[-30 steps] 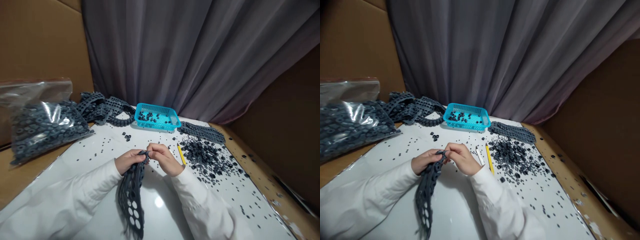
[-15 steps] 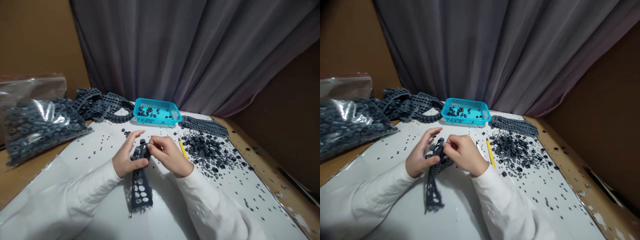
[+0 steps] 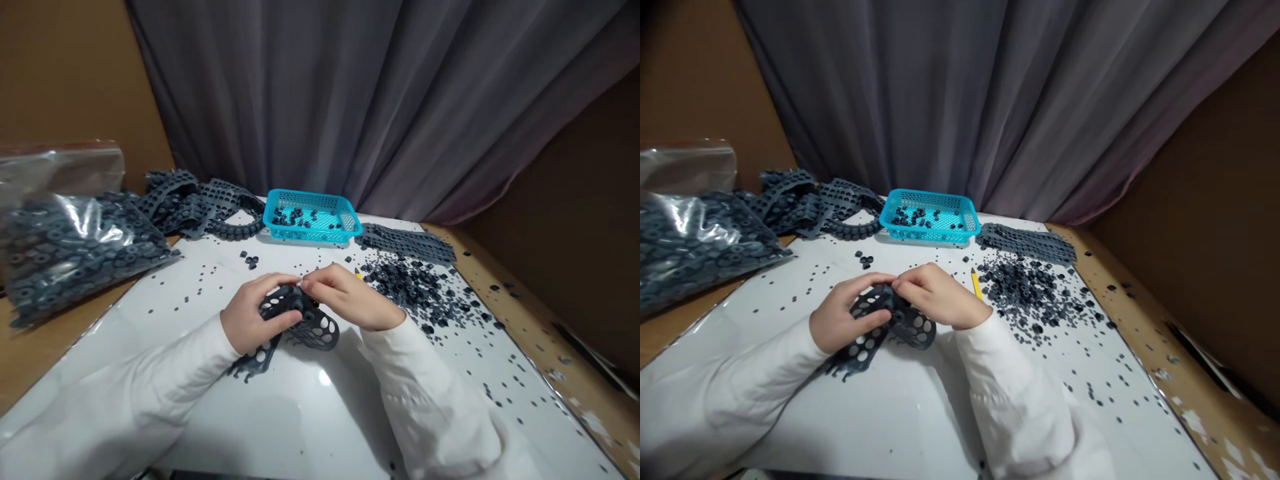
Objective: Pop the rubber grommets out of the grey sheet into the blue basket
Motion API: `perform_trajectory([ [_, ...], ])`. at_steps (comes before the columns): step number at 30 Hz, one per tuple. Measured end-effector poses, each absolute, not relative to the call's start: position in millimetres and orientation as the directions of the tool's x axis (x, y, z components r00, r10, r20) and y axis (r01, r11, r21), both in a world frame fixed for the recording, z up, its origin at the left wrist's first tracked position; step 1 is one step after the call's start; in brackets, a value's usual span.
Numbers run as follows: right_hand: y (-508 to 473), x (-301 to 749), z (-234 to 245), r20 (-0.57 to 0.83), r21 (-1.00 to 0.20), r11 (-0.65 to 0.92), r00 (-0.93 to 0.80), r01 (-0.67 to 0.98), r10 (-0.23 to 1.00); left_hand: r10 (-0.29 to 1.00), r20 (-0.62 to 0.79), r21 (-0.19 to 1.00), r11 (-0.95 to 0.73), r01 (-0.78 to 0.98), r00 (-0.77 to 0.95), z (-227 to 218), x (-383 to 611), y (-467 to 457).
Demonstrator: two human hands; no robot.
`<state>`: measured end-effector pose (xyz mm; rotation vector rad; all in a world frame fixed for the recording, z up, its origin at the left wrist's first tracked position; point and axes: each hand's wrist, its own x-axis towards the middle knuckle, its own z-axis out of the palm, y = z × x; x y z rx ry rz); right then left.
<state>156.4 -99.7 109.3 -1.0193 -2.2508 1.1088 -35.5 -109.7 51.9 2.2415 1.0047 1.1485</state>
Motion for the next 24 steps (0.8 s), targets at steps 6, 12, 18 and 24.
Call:
perform_trajectory([
  [6, -96, 157, 103, 0.092, -0.817, 0.406, -0.602, 0.41, 0.793, 0.709, 0.649, 0.547, -0.686, 0.479, 0.275, 59, -34, -119],
  [12, -98, 150, 100, 0.077, -0.757, 0.435, -0.595, 0.487, 0.8, 0.862, 0.366, 0.739, -0.499, 0.452, 0.352, 60, -32, -117],
  [18, -100, 150, 103, 0.1, -0.624, 0.527, -0.61, 0.577, 0.786, 0.824, 0.377, 0.769, -0.533, 0.353, 0.423, 59, -37, -109],
  [24, -98, 156, 97, 0.113, -0.672, 0.56, -0.68, 0.485, 0.724, 0.746, 0.371, 0.819, -0.543, 0.183, 0.553, 49, -41, -101],
])
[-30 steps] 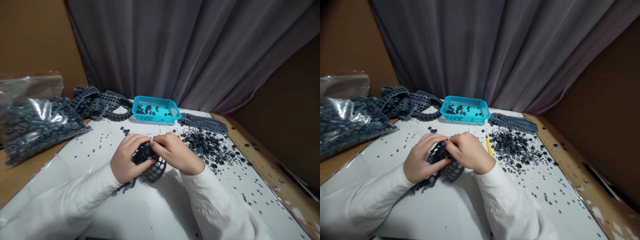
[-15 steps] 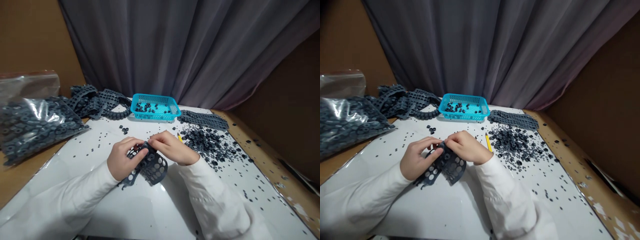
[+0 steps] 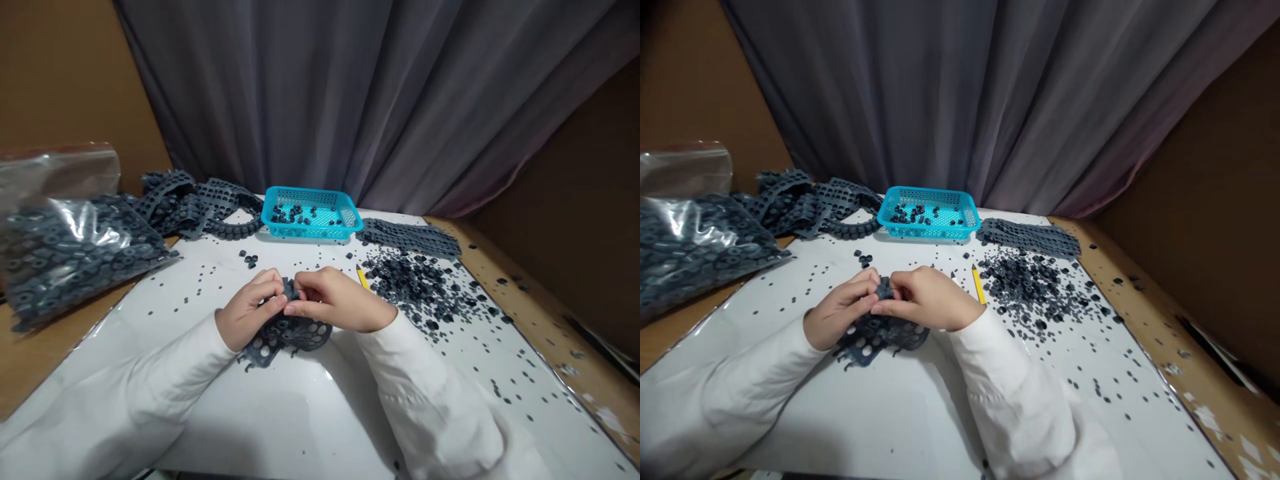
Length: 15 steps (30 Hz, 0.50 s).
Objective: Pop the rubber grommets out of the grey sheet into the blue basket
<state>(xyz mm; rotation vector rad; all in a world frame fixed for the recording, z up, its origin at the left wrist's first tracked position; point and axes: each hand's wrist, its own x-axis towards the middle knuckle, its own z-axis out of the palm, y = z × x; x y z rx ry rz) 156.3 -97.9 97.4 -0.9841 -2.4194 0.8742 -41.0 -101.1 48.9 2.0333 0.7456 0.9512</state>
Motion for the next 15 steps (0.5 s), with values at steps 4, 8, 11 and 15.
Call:
perform_trajectory([
  [4, -97, 157, 91, 0.077, -0.818, 0.466, -0.738, 0.338, 0.671, 0.705, 0.365, 0.82, -0.553, 0.149, 0.608, 45, -43, -101],
  [8, -96, 156, 88, 0.005, -0.889, 0.354, -0.767, 0.29, 0.641, 0.723, 0.374, 0.807, -0.562, 0.181, 0.581, 48, -42, -105],
  [11, -94, 155, 86, -0.018, -0.914, 0.3, -0.768, 0.272, 0.641, 0.714, 0.401, 0.77, -0.602, 0.21, 0.574, 54, -41, -106],
  [15, -91, 149, 77, 0.008, -0.985, 0.135, -0.755, 0.106, 0.656, 0.754, 0.307, 0.804, -0.532, 0.265, 0.581, 56, -40, -103],
])
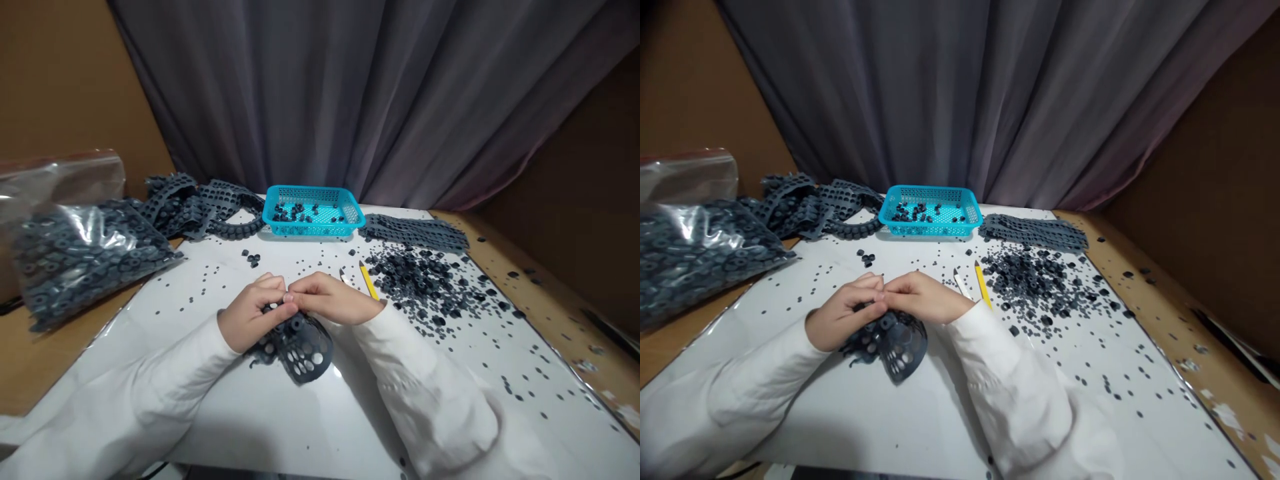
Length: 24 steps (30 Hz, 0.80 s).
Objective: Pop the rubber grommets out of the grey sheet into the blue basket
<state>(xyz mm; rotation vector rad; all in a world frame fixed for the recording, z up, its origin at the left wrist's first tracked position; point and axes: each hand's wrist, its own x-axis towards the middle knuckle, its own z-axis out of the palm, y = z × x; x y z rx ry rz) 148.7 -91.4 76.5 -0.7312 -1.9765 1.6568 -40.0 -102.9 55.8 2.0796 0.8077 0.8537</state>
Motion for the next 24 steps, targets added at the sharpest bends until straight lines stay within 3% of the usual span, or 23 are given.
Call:
perform_trajectory([
  [3, -91, 138, 65, 0.037, -0.991, -0.066, -0.725, -0.113, 0.688, 0.794, 0.192, 0.966, -0.255, 0.029, 0.576, 52, -34, -103],
  [5, -91, 130, 58, 0.036, -0.955, -0.174, -0.677, -0.24, 0.735, 0.848, 0.091, 0.982, 0.011, -0.19, 0.522, 50, -28, -106],
  [8, -91, 119, 50, 0.002, -0.885, -0.274, -0.59, -0.378, 0.807, 0.894, -0.078, 0.869, 0.278, -0.409, 0.442, 48, -20, -110],
  [12, -82, 121, 44, 0.022, -0.735, -0.302, -0.468, -0.607, 0.884, 0.897, -0.185, 0.707, 0.405, -0.579, 0.401, 57, -20, -113],
  [15, -72, 130, 40, 0.108, -0.616, -0.217, -0.354, -0.757, 0.929, 0.893, -0.104, 0.735, 0.365, -0.572, 0.437, 63, -25, -113],
  [18, -66, 140, 42, 0.101, -0.718, -0.247, -0.448, -0.651, 0.888, 0.916, 0.009, 0.858, 0.199, -0.473, 0.401, 60, -27, -110],
  [22, -61, 157, 54, 0.132, -0.814, -0.116, -0.376, -0.57, 0.917, 0.936, 0.18, 0.967, -0.111, -0.23, 0.302, 51, -33, -105],
  [24, -60, 165, 60, 0.164, -0.827, -0.077, -0.368, -0.557, 0.915, 0.932, 0.215, 0.975, -0.189, -0.114, 0.291, 48, -38, -104],
])
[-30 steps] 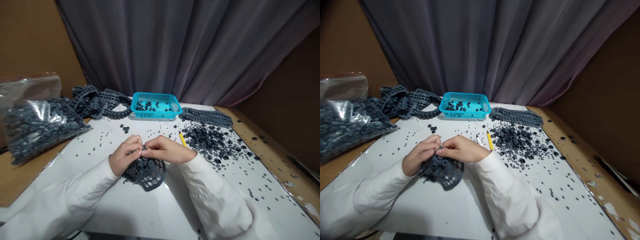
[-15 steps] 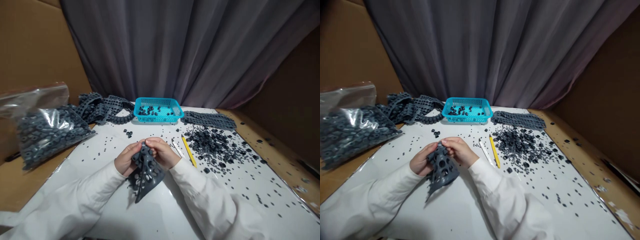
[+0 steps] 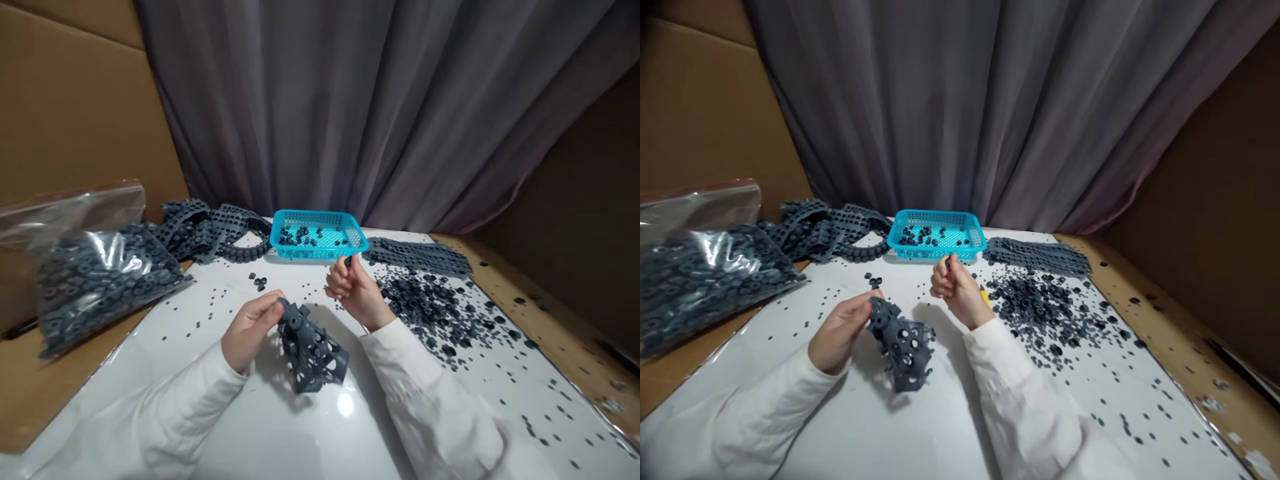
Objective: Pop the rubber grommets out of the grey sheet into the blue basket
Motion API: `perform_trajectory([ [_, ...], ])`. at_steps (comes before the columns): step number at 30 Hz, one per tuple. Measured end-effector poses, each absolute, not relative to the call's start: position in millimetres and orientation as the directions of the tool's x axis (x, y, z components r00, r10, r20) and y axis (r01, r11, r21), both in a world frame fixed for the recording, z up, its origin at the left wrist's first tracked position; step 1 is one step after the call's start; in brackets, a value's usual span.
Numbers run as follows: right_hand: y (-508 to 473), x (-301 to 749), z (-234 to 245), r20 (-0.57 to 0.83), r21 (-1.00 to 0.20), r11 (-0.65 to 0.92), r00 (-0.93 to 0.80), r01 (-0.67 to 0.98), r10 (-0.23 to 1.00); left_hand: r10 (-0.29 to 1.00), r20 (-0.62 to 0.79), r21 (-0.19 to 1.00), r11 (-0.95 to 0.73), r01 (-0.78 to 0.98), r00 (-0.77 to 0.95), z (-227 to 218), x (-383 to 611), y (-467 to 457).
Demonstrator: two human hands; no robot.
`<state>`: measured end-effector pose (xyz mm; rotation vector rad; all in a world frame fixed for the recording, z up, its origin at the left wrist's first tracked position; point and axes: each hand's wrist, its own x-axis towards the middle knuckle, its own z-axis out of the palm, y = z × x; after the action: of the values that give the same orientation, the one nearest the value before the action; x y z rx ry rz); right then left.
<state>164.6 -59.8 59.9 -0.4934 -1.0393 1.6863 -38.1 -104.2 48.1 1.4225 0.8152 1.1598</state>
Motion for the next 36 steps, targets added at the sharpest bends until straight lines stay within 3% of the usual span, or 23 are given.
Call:
perform_trajectory([
  [5, -67, 165, 71, 0.202, -0.85, -0.059, -0.427, -0.524, 0.881, 0.977, 0.159, 0.987, -0.157, -0.025, 0.144, 50, -44, -103],
  [10, -79, 159, 79, 0.337, -0.759, -0.098, -0.517, -0.644, 0.787, 0.997, -0.012, 0.964, -0.009, -0.267, -0.076, 57, -45, -97],
  [14, -83, 159, 83, 0.355, -0.713, -0.157, -0.545, -0.683, 0.76, 0.996, -0.092, 0.925, 0.081, -0.37, -0.011, 59, -45, -95],
  [29, -70, 157, 87, 0.173, -0.772, -0.197, -0.497, -0.605, 0.85, 0.961, -0.213, 0.882, 0.267, -0.389, 0.176, 37, -30, -98],
  [36, -89, 138, 86, 0.234, -0.681, -0.289, -0.573, -0.673, 0.785, 0.956, -0.226, 0.88, 0.282, -0.382, 0.185, 33, -30, -97],
])
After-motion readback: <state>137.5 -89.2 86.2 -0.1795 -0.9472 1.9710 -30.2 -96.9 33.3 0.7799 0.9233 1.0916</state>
